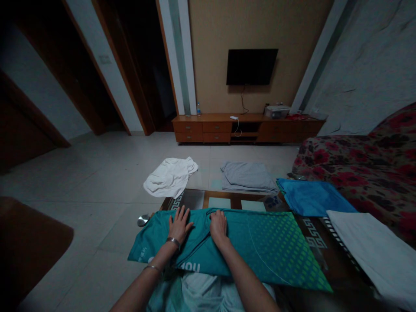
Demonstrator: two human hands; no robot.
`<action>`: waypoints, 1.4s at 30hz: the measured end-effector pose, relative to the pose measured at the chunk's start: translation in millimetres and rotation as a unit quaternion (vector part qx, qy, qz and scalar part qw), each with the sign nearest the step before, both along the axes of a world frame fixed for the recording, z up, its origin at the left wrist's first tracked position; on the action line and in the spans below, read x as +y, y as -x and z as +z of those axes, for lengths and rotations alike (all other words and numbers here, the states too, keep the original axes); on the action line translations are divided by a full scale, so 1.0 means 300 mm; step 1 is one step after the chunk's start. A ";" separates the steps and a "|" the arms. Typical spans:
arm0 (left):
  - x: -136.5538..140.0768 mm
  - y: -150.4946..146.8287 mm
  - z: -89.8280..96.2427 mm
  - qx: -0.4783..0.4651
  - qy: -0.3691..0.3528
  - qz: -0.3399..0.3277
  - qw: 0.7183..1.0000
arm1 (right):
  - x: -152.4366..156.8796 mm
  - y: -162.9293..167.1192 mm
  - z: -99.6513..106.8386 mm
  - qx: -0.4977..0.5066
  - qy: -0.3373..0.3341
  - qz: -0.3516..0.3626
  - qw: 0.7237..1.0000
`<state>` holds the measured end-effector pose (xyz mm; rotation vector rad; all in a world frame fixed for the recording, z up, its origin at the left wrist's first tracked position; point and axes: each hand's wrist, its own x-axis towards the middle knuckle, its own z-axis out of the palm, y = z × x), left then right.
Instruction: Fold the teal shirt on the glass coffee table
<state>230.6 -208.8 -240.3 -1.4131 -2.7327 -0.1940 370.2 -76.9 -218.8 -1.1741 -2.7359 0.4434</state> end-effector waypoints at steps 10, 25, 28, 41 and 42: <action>0.007 0.015 -0.013 -0.018 0.026 0.009 0.999 | 0.058 0.069 -0.002 0.015 0.023 -0.006 1.000; -0.085 0.117 -0.015 0.032 0.063 0.114 0.991 | -0.043 0.097 -0.084 0.069 0.022 0.111 0.991; -0.109 0.164 -0.031 0.037 0.062 0.116 0.991 | -0.003 0.043 -0.109 0.102 0.015 0.113 0.988; 0.143 -0.167 0.038 0.101 0.038 -0.169 0.980 | 0.216 -0.856 -0.187 0.274 -0.127 -0.157 0.940; 0.200 -0.235 0.036 0.088 0.043 -0.213 0.972 | 0.232 -0.919 -0.201 0.276 -0.135 -0.172 0.936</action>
